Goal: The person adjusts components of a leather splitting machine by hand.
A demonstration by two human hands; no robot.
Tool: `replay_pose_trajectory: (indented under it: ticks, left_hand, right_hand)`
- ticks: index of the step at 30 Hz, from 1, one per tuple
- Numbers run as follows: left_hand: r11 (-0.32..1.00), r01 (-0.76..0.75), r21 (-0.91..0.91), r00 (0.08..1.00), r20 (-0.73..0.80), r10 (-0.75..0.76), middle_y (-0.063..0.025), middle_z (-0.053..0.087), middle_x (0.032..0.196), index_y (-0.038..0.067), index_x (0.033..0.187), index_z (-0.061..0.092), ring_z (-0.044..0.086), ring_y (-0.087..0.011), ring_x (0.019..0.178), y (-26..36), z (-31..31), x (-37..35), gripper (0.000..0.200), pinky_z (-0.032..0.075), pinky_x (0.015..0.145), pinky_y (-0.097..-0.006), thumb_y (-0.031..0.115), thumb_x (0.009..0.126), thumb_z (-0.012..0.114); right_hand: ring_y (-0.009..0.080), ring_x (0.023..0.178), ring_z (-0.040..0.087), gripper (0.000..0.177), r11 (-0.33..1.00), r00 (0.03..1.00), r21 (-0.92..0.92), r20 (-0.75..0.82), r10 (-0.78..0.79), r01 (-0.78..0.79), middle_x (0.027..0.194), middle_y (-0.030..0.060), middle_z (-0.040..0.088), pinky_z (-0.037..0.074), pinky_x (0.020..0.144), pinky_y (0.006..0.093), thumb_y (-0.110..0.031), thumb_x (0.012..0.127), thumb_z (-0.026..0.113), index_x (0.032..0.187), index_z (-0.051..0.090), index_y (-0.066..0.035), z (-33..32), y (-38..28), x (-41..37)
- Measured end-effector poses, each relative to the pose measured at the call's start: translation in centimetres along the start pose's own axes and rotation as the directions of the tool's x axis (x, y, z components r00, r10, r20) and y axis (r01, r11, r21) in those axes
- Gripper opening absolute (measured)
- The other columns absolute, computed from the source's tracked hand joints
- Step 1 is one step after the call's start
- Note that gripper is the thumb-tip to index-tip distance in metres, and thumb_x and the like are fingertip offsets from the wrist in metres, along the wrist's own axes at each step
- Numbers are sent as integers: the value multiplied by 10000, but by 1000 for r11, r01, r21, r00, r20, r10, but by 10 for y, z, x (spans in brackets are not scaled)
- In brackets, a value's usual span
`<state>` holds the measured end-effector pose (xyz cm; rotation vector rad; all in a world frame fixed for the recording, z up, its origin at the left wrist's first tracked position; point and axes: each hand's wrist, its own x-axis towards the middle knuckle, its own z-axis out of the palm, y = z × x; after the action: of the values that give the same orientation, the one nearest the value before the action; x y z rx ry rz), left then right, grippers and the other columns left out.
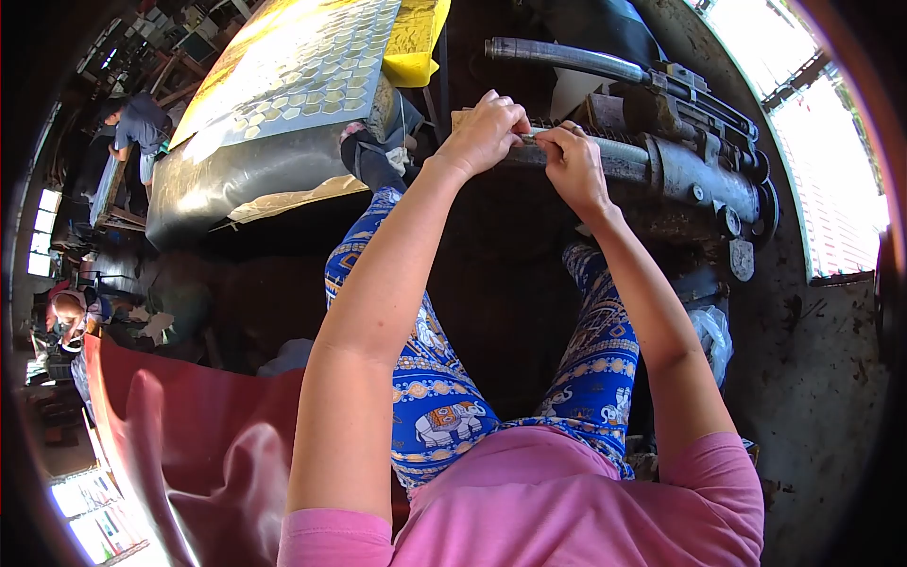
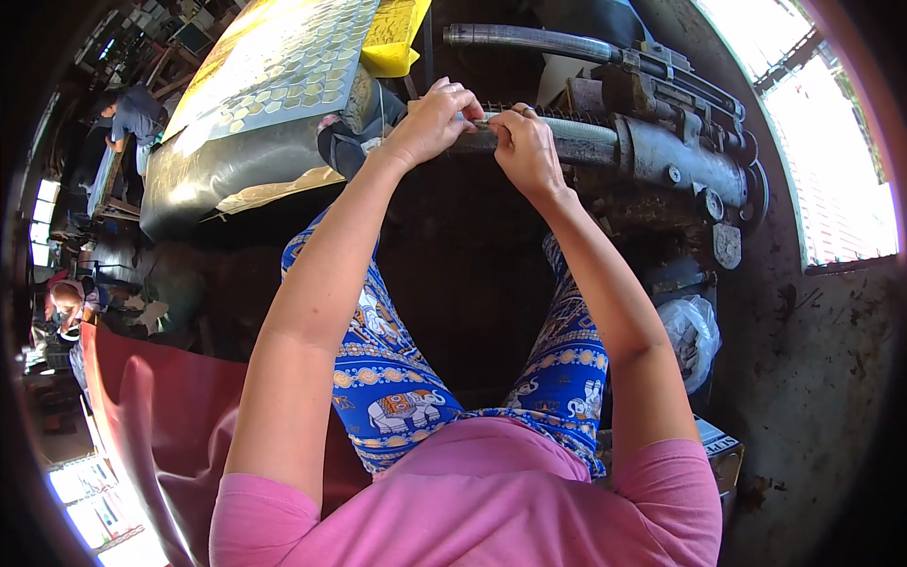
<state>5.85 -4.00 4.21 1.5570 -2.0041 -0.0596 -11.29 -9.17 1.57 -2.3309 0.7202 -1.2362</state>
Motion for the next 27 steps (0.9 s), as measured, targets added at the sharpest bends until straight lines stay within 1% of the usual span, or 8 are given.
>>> replay_pose_trajectory:
  ticks: [4, 10, 13, 16, 19, 20, 23, 27]
  left_hand:
    - [999, 30, -27, 1000, 9, -30, -75, 627, 937, 81, 873, 628, 566, -296, 1045, 4, -1, -1, 112, 428, 986, -457, 86, 786, 699]
    - [995, -94, -16, 995, -21, 93, -83, 634, 907, 77, 866, 623, 590, -293, 987, -8, 9, 0, 109, 354, 1077, -452, 87, 783, 694]
    - [989, -124, -77, 991, -69, 119, -88, 639, 888, 72, 885, 635, 604, -283, 947, 10, -3, -4, 116, 329, 1101, -441, 84, 784, 691]
    - [984, -172, -46, 973, -165, 162, -86, 642, 883, 71, 917, 669, 610, -271, 930, 9, 3, -3, 132, 328, 1100, -438, 91, 788, 690]
    - [996, -35, -79, 990, -142, 24, -77, 642, 877, 69, 935, 702, 597, -264, 908, 4, 0, -3, 151, 388, 1031, -404, 102, 787, 696]
    - [996, -25, -88, 987, -162, 10, -76, 643, 872, 69, 934, 719, 573, -261, 880, 2, -2, -2, 155, 431, 924, -369, 106, 784, 703]
    - [997, -29, -77, 979, -205, 13, -80, 652, 866, 65, 938, 722, 556, -257, 866, -2, -2, -2, 160, 444, 846, -359, 100, 782, 707]
    - [989, 12, -145, 992, -120, -30, -86, 672, 877, 55, 945, 719, 564, -250, 873, -1, 1, 0, 165, 461, 822, -351, 101, 787, 709]
  right_hand:
    - [383, 775, 616, 157, 1000, 999, 8, -35, -4, 4, 796, 190, 627, 492, 703, 418, 97, 754, 568, 851, 665, 20, 1, -3, -3]
    - [365, 759, 622, 166, 1000, 999, 19, -52, 8, -7, 791, 185, 625, 494, 678, 403, 103, 758, 560, 850, 667, 15, -2, -9, -5]
    - [351, 751, 628, 164, 999, 997, 19, -62, 36, -35, 792, 181, 623, 494, 657, 390, 102, 757, 561, 846, 668, 15, -14, -14, -7]
    - [350, 740, 631, 153, 1000, 998, 14, -61, 13, -12, 807, 184, 626, 495, 663, 386, 86, 773, 575, 866, 677, 19, -21, -12, -2]
    - [358, 747, 633, 174, 998, 999, 63, -45, 4, -1, 814, 191, 628, 499, 679, 377, 82, 789, 577, 909, 687, 20, -16, -10, 5]
    - [358, 763, 639, 166, 998, 1000, 59, -28, 8, -6, 832, 195, 634, 502, 695, 370, 66, 809, 586, 934, 688, 28, -16, -10, 8]
    - [331, 760, 650, 157, 998, 999, 68, -32, -4, 6, 844, 182, 638, 508, 690, 356, 51, 806, 622, 948, 686, 30, -12, -11, 14]
    - [290, 747, 656, 156, 996, 998, 63, -9, 60, -59, 847, 162, 639, 513, 671, 335, 40, 782, 673, 935, 682, 16, -14, -11, 11]
